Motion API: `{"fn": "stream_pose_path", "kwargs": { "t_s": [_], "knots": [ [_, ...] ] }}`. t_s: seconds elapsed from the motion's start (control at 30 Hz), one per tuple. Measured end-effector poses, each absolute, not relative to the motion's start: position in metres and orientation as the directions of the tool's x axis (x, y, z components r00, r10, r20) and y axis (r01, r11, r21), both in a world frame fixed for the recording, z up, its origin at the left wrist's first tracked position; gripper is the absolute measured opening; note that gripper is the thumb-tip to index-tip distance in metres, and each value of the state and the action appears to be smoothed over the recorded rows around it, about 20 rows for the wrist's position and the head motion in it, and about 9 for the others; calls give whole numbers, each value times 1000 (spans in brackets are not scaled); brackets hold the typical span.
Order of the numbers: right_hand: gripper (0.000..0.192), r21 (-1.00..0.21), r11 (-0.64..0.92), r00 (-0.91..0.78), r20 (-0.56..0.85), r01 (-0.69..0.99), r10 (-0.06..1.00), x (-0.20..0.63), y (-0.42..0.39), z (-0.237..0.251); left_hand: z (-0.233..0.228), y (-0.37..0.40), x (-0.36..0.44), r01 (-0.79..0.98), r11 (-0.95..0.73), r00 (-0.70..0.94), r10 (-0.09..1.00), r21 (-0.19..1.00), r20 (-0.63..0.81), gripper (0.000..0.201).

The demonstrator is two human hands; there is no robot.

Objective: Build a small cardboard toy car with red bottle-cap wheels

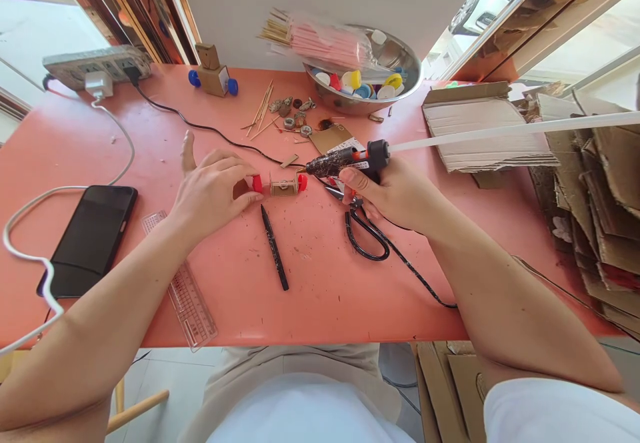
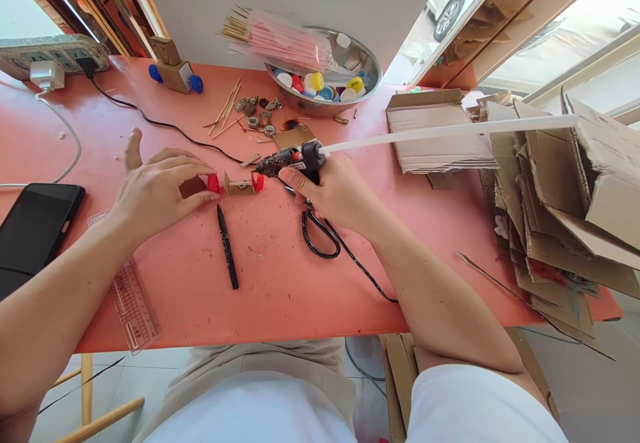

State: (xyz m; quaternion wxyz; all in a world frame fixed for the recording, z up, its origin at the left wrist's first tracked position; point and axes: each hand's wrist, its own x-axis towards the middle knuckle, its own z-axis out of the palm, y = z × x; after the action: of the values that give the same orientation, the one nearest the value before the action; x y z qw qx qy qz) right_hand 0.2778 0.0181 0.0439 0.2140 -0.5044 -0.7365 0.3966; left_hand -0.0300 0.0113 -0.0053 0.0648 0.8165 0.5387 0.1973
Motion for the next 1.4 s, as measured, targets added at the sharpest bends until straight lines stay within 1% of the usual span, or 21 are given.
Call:
{"fn": "stream_pose_path", "kwargs": {
  "t_s": [0.17,0.27,0.33,0.43,0.5,0.67,0.8,0.87,1.0,1.1,1.23,1.4],
  "knots": [
    [56,-806,112,-343,-118,581,932,273,16,51,-6,12,-28,829,-430,351,898,358,265,14],
    [53,-820,81,-323,-130,566,937,274,17,51,-7,12,-27,828,-428,346,898,363,271,14],
    [54,-864,63,-320,-117,500,940,274,19,46,-7,12,-26,833,-420,340,902,359,267,15],
    [57,-946,25,-309,-80,322,948,267,21,34,-8,12,-25,837,-413,335,905,358,261,17],
    [60,-967,15,-293,-62,255,954,260,20,25,-8,11,-24,839,-408,328,907,359,264,17],
    [51,-957,72,-345,-31,282,938,248,13,20,-9,11,-22,830,-402,310,908,386,281,15],
    [32,-955,61,-369,-53,289,928,246,11,23,-9,12,-20,812,-417,321,903,408,284,15],
    [26,-955,49,-377,-69,294,924,246,12,24,-9,12,-19,811,-419,315,901,408,297,14],
    [29,-940,55,-365,-76,336,928,247,12,24,-8,11,-17,811,-427,328,898,401,293,15],
    [33,-925,51,-276,-59,376,959,249,15,23,-6,11,-17,822,-417,328,904,389,276,17],
    [32,-925,-7,-208,-93,379,974,252,19,21,-6,10,-16,841,-394,312,913,371,261,19],
    [26,-919,-5,-271,-122,394,955,259,22,30,-6,9,-18,837,-412,333,906,360,263,18]
  ]
}}
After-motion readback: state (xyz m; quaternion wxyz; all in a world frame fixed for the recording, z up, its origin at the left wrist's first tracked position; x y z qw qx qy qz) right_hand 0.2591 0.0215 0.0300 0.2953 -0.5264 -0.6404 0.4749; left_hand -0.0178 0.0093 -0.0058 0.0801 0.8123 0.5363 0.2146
